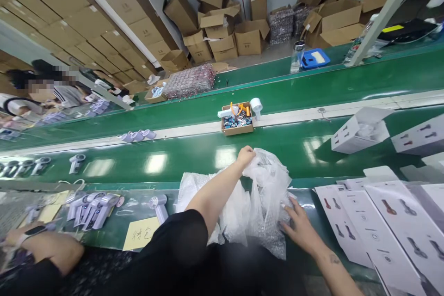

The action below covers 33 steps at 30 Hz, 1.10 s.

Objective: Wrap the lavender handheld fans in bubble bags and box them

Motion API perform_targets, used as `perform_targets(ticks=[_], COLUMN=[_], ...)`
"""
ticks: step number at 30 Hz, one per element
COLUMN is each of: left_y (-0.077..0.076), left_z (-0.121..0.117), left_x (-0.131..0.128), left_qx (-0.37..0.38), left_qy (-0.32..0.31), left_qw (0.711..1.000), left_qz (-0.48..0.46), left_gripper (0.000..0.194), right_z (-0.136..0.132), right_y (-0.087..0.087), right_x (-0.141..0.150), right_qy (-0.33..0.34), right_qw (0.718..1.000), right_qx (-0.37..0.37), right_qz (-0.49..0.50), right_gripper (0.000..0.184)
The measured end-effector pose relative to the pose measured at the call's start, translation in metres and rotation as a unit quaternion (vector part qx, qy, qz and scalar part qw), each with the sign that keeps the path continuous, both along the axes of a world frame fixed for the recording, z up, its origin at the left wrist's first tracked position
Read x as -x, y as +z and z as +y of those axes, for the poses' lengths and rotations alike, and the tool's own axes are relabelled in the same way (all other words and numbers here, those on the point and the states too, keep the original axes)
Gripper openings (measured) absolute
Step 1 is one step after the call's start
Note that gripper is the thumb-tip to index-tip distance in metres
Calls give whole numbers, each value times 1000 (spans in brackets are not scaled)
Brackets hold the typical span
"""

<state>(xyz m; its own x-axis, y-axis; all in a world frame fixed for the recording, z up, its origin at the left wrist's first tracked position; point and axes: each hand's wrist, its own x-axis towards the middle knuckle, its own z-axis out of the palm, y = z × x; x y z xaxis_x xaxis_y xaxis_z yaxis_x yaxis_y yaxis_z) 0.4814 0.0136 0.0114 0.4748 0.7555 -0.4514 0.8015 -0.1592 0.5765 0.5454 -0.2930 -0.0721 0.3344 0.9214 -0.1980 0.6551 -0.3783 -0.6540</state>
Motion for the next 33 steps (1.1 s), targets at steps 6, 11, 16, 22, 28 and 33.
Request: perform_targets(ticks=[6,11,16,22,28,33], left_y=[61,136,144,81,74,84], left_z=[-11,-57,-94,-136,-152,-150], left_x=[39,70,95,125,131,117], left_qx=[-51,-42,33,192,166,117], left_qy=[-69,-307,-139,31,67,73], left_qw=[977,881,899,912,914,912], left_qz=[-194,-358,-413,-361,-365,-387], left_gripper=[21,41,64,41,40,37], right_z=[26,83,88,50,47,57], right_y=[106,187,198,174,172,179], right_x=[-36,-31,14,45,40,50], right_qy=[-163,-38,15,-229,-282,-284], right_qw=[983,961,952,920,789,774], right_qx=[-43,-232,-160,-221,-207,-159], right_qz=[76,144,262,229,505,543], right_gripper=[39,65,28,25,37,30])
